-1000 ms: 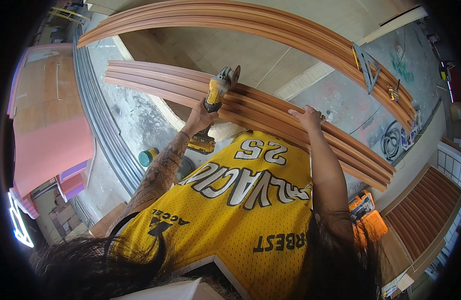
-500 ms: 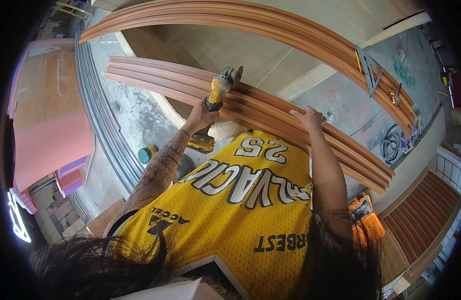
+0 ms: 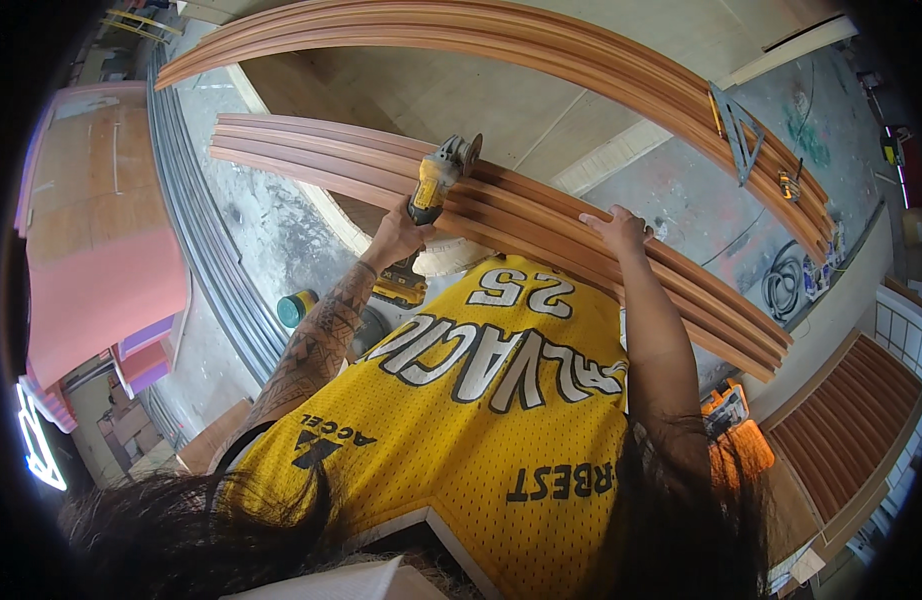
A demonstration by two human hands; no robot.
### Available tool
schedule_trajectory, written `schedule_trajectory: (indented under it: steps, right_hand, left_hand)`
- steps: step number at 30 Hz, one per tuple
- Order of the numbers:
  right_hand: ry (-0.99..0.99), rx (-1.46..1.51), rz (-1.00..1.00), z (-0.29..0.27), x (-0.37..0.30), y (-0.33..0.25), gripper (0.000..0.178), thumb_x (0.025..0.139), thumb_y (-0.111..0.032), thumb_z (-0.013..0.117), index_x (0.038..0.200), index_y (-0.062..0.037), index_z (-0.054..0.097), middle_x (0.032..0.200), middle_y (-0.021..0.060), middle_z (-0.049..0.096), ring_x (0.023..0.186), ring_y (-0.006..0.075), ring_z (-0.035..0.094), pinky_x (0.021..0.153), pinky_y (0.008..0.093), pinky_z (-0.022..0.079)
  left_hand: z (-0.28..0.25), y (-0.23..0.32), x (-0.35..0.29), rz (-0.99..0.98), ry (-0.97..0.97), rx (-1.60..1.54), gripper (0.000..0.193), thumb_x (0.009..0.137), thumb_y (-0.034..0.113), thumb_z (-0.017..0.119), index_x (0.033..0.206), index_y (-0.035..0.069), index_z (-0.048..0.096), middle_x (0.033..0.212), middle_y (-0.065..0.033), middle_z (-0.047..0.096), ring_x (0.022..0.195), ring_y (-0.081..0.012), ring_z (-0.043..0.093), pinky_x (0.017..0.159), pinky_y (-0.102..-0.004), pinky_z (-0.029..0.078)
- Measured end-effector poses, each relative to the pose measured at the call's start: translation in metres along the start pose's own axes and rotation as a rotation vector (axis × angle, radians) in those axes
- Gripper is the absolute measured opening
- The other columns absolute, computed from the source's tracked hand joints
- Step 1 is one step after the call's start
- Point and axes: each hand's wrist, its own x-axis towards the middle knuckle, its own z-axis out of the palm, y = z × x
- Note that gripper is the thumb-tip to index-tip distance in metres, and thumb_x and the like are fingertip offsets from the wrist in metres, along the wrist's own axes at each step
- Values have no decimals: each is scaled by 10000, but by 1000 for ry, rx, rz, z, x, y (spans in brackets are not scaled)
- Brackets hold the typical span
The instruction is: Measuring, marking, and cutting wooden furniture components in a workshop.
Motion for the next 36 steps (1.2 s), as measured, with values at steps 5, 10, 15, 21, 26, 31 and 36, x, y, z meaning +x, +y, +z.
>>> schedule_trajectory:
  steps: [5, 10, 15, 21, 26, 31, 36]
  right_hand:
    - [-6, 8, -12, 8, 7, 8, 1046, 788, -858, 683, 1462, -60, 626, 1477, 216, 631, 1402, 483, 522, 1145, 651, 365]
    - [83, -22, 4, 12, 8, 8, 987, 774, -886, 669, 1379, -107, 697, 1394, 196, 695, 1342, 447, 576, 1108, 658, 352]
    - [62, 18, 8, 12, 10, 9, 1004, 760, -888, 683, 1390, -106, 687, 1377, 191, 704, 1336, 427, 587, 1116, 630, 355]
    - [57, 7, 8, 10, 12, 10, 1004, 765, -882, 684, 1388, -95, 686, 1384, 198, 699, 1322, 401, 615, 1133, 607, 368]
    - [93, 3, -1, 12, 12, 12, 1008, 773, -880, 675, 1387, -81, 684, 1395, 199, 694, 1317, 387, 634, 1162, 591, 366]
    - [52, 3, 9, 8, 12, 13, 1017, 769, -882, 679, 1387, -74, 683, 1380, 206, 701, 1314, 384, 639, 1171, 592, 358]
    - [61, 15, 9, 9, 15, 15, 1035, 757, -889, 681, 1404, -80, 673, 1375, 213, 702, 1314, 383, 639, 1191, 614, 328]
  left_hand:
    - [-1, -2, -7, 28, 2, 41, 570, 830, 154, 775, 1322, -10, 538, 909, -89, 679, 676, -181, 680, 629, -336, 573]
    - [0, 1, -11, -6, -3, 50, 568, 841, 135, 775, 1327, -12, 521, 861, -77, 671, 664, -175, 671, 610, -335, 559]
    - [-2, 16, -18, -40, -10, 26, 576, 834, 137, 772, 1324, -23, 515, 831, -76, 664, 652, -161, 667, 602, -334, 556]
    - [1, 5, -20, -51, -9, 35, 555, 828, 129, 764, 1300, -15, 510, 813, -70, 655, 629, -166, 647, 589, -339, 548]
    - [3, 5, -22, -77, -21, 51, 547, 826, 125, 767, 1294, 0, 514, 823, -69, 656, 631, -164, 639, 589, -338, 540]
    - [6, 4, -31, -73, -25, 13, 533, 827, 126, 767, 1286, 13, 520, 832, -69, 659, 638, -162, 644, 593, -330, 538]
    - [5, -6, -34, -89, -22, 39, 516, 817, 116, 764, 1268, 38, 525, 850, -61, 663, 631, -160, 642, 589, -328, 543]
